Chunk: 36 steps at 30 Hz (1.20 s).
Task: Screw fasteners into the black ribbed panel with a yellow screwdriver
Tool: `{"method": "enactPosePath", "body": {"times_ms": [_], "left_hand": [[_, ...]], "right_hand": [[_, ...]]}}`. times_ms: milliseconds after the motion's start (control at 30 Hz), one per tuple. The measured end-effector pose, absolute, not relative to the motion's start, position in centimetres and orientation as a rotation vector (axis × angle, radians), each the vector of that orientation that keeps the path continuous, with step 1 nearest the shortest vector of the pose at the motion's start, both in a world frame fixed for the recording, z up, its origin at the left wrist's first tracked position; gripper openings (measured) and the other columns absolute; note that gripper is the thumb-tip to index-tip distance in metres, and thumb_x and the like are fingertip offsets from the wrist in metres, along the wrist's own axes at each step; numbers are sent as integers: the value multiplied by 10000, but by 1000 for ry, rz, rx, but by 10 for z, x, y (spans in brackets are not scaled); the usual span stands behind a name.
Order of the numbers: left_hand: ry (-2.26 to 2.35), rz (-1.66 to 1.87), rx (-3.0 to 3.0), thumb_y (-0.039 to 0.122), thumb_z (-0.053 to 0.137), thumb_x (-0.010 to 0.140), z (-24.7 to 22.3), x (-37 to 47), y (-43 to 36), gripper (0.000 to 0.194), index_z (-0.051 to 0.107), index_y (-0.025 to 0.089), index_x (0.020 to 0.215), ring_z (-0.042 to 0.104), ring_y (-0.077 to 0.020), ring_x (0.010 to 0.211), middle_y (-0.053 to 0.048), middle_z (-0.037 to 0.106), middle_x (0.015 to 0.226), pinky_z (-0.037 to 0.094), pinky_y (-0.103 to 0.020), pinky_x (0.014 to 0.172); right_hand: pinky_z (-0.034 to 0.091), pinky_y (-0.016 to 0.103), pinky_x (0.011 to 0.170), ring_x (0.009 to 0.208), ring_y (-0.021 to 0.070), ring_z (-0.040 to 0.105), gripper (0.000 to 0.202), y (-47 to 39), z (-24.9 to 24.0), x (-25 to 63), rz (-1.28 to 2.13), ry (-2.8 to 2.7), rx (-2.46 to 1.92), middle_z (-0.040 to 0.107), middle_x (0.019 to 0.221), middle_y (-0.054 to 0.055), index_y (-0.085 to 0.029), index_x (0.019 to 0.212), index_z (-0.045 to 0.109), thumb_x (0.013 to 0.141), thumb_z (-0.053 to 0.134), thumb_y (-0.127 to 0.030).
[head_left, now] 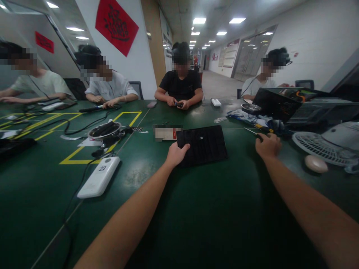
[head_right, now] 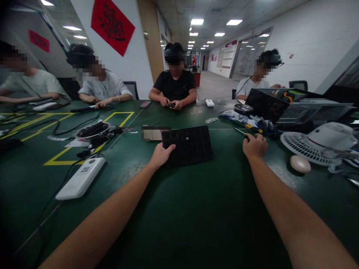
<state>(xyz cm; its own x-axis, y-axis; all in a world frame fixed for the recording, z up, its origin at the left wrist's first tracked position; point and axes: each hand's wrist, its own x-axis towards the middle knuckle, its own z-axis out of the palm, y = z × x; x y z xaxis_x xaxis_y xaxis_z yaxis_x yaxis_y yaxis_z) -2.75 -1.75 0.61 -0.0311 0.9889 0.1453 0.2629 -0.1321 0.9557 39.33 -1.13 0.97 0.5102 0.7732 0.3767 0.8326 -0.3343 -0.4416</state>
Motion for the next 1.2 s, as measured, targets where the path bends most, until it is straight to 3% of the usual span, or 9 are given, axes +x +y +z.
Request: {"method": "enactPosePath", "body": {"times_ms": [100, 233, 333, 500, 700, 800, 967, 1100, 1200], "left_hand": [[1381, 1214, 1507, 443, 761, 869, 7, -28, -19, 304, 815, 171, 993, 795, -366, 1035, -151, 853, 1070, 601, -470, 953], [1447, 1162, 1597, 474, 651, 950, 9, -28, -24, 304, 784, 205, 998, 786, -378, 1047, -144, 843, 1061, 574, -457, 944], [1523, 1003, 1821, 569, 630, 971, 11, -23, -33, 371, 771, 243, 1081, 782, -407, 1053, -134, 835, 1008, 540, -471, 987], [1488, 710, 2127, 758, 645, 909, 14, -8, -49, 551, 774, 247, 1069, 784, -432, 977, -155, 817, 934, 527, -456, 958], [1388, 761, 2160, 765, 485, 982, 23, -12, -52, 695, 725, 240, 1370, 737, -337, 779, -65, 764, 809, 494, -391, 783], [1407, 687, 2177, 740, 408, 1014, 28, -15, -52, 708, 674, 233, 1430, 714, -300, 769, -39, 748, 818, 467, -380, 750], [1462, 574, 2202, 690, 332, 1032, 32, -14, -51, 700, 650, 214, 1435, 718, -295, 824, -40, 750, 856, 474, -396, 773], [1473, 572, 2198, 682, 331, 1030, 30, -15, -49, 675, 688, 220, 1370, 720, -287, 823, -37, 740, 851, 480, -394, 771], [1478, 565, 2190, 684, 357, 1029, 28, -17, -47, 658, 702, 220, 1344, 717, -281, 814, -40, 745, 871, 478, -387, 749]], "right_hand": [[390, 651, 1129, 1417, 516, 494, 509, -32, 16, 366, -245, -1430, -1976, 556, 1531, 311, -173, 1474, 739, 1038, 536, -339], [495, 565, 1078, 1322, 401, 608, 488, -67, 21, 310, -136, -1699, -1772, 659, 1402, 186, -316, 1539, 673, 1080, 526, -392], [570, 482, 1024, 1181, 328, 703, 552, -92, 19, 261, -7, -1880, -1623, 705, 1350, 163, -282, 1564, 648, 1061, 586, -500], [538, 628, 1085, 1388, 448, 597, 967, -108, 25, 209, 134, -2098, -1620, 603, 1580, 232, -206, 1712, 470, 942, 632, -768], [531, 630, 1067, 1381, 443, 607, 841, -92, 34, 232, 104, -2102, -1738, 594, 1618, 246, -146, 1698, 484, 994, 572, -598], [525, 636, 1077, 1408, 446, 598, 858, -77, 30, 260, 120, -2104, -1818, 536, 1685, 236, -134, 1714, 461, 1003, 537, -607], [518, 597, 1115, 1446, 427, 578, 876, -53, 20, 300, 131, -2025, -1881, 548, 1697, 181, -176, 1614, 597, 933, 632, -727], [522, 567, 1104, 1349, 398, 647, 758, -35, 14, 333, 124, -1853, -1992, 689, 1524, 206, -152, 1576, 630, 953, 673, -582], [508, 615, 1102, 1355, 429, 631, 659, -24, 10, 362, 93, -1679, -2084, 699, 1492, 223, -152, 1573, 640, 988, 631, -454]]}}
